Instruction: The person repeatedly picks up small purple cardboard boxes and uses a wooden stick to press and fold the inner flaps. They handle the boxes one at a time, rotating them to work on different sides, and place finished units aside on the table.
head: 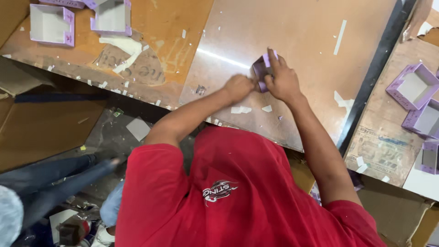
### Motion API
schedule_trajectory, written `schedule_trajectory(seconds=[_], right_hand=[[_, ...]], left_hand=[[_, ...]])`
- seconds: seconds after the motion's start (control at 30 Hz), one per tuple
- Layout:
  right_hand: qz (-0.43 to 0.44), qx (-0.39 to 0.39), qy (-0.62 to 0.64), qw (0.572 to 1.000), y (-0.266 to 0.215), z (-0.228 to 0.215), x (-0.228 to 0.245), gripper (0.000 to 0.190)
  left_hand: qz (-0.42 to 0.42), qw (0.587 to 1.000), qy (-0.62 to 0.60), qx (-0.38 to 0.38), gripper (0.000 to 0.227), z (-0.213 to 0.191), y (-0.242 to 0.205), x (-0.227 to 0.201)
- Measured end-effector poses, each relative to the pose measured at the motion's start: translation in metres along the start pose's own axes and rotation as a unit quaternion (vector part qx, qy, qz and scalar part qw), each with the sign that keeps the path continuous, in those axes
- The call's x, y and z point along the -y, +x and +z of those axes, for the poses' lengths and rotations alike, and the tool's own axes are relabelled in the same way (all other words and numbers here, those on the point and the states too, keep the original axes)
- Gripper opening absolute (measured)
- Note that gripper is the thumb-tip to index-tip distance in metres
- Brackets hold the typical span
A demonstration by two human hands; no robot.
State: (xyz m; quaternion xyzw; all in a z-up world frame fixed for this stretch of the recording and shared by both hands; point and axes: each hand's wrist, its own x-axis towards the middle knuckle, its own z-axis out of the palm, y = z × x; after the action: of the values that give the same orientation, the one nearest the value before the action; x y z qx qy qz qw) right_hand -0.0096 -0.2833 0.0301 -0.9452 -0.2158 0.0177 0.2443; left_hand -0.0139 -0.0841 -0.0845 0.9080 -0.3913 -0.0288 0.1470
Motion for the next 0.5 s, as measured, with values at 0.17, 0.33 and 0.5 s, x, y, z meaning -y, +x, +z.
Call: schedule_trajectory(seconds=[0.17, 0.33, 0.5], right_hand=[[0.13, -0.021, 0.182, 0.974, -0.014, -0.007, -0.027, 0.077], [0.057, -0.134, 0.069, 0.987, -0.052, 0.008, -0.022, 0.064], [-0.037, -0.092, 0.071, 0.993, -0.074, 0.06, -0.001, 0.047]], left_hand=[[-0.069, 0.985, -0.153, 0.029, 0.037, -0.03, -0.048, -0.04], [-0.204, 0.921, -0.272, -0.193, 0.034, -0.066, -0.069, -0.022], [-0.261, 0.935, -0.205, -0.127, 0.037, -0.091, -0.045, 0.005]])
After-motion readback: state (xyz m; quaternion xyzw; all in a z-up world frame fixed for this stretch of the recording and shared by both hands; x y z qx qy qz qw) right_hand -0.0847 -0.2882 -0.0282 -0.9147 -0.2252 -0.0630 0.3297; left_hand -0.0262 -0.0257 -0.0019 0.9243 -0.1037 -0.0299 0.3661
